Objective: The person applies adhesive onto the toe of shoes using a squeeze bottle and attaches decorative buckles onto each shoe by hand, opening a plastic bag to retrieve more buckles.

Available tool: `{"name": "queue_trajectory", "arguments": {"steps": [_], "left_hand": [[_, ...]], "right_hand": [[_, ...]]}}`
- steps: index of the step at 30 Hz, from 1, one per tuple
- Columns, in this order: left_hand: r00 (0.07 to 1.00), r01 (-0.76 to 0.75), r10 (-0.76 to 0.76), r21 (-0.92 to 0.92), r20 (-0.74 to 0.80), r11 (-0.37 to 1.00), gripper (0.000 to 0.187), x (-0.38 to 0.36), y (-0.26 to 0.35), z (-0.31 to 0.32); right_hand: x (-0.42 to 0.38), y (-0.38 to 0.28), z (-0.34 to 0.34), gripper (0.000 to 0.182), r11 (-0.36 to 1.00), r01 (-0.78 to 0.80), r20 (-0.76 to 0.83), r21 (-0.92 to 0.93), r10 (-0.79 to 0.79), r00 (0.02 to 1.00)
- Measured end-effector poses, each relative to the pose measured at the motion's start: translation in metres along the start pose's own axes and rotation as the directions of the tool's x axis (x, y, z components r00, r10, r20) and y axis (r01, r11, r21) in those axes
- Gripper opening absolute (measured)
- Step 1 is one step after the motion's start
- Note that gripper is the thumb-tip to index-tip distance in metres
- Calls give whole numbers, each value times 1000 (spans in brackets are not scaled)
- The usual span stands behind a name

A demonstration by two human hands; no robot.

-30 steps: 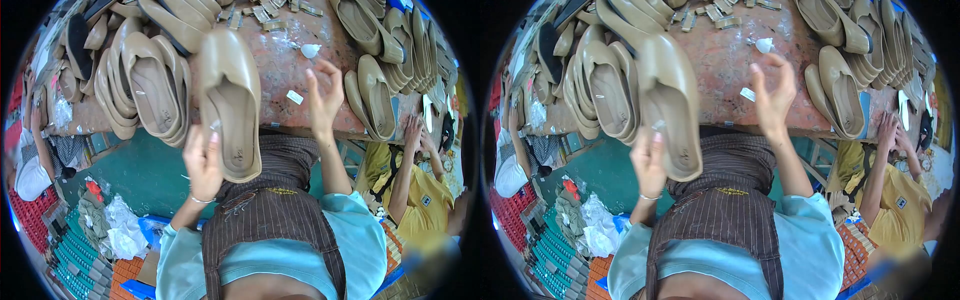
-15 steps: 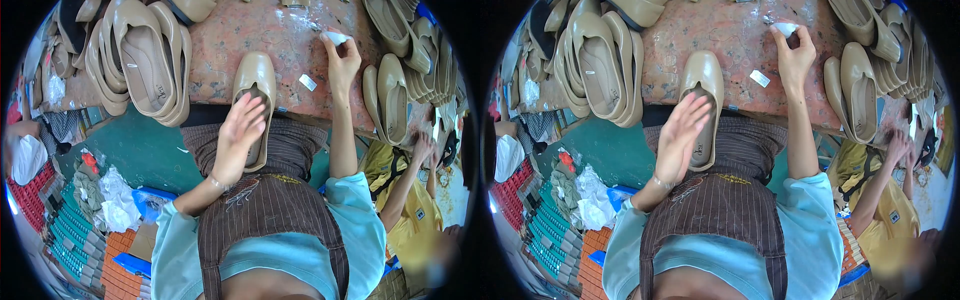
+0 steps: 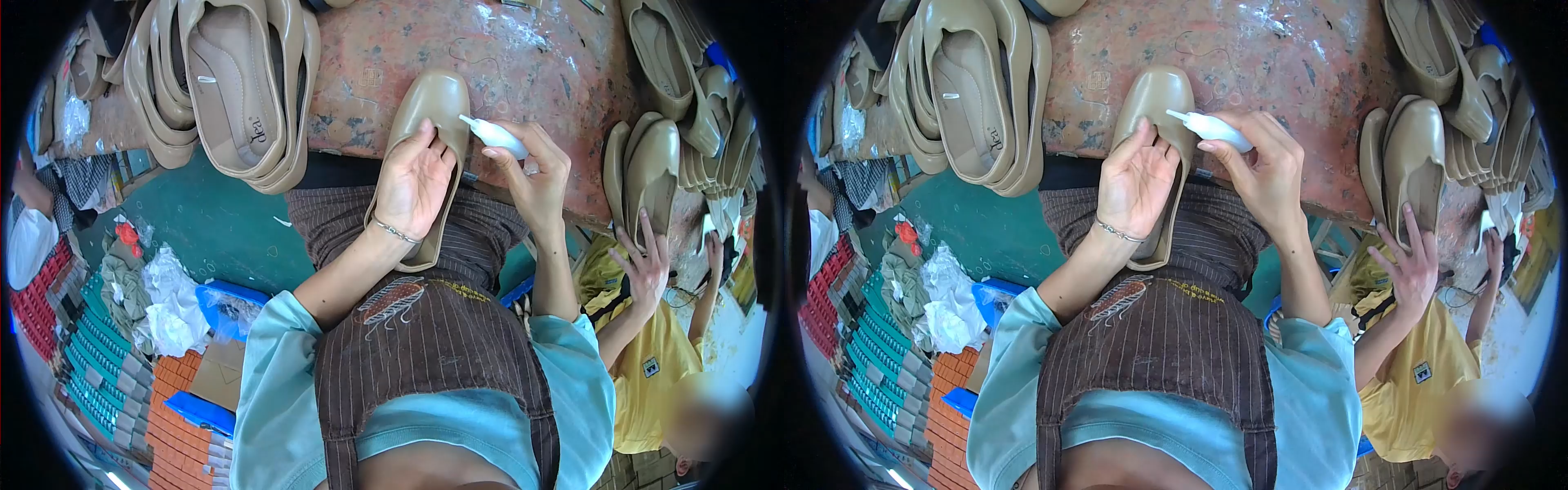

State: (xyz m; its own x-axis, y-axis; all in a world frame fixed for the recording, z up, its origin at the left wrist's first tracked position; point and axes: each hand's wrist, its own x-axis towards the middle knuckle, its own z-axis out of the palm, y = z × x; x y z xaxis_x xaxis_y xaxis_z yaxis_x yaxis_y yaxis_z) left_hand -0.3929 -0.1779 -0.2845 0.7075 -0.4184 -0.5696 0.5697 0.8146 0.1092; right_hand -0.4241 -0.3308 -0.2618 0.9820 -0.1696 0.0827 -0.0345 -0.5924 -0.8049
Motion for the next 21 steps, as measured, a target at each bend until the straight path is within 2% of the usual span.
{"name": "queue_trajectory", "arguments": {"steps": [5, 7, 9, 12, 15, 21], "left_hand": [[998, -28, 32, 68, -61, 997, 14, 0, -4, -5], [996, -34, 40, 83, -75, 996, 10, 0, -6, -8], [994, -46, 53, 71, -93, 996, 7, -1, -7, -4], [999, -51, 52, 40, -10, 998, 7, -1, -6, -10], [995, -54, 59, 69, -75, 996, 9, -2, -6, -1], [994, -42, 51, 104, -92, 994, 13, -1, -9, -13]], "right_hand": [[6, -8, 2, 23, 997, 38, 38, -74, -35, 999], [9, -9, 3, 22, 984, 114, 49, -136, -108, 993], [11, -10, 2, 21, 976, 127, 65, -175, -117, 991], [12, -11, 2, 20, 962, 155, 79, -224, -141, 987], [12, -11, 2, 20, 953, 181, 77, -243, -167, 983], [13, -12, 3, 19, 938, 202, 88, -283, -184, 979]]}}
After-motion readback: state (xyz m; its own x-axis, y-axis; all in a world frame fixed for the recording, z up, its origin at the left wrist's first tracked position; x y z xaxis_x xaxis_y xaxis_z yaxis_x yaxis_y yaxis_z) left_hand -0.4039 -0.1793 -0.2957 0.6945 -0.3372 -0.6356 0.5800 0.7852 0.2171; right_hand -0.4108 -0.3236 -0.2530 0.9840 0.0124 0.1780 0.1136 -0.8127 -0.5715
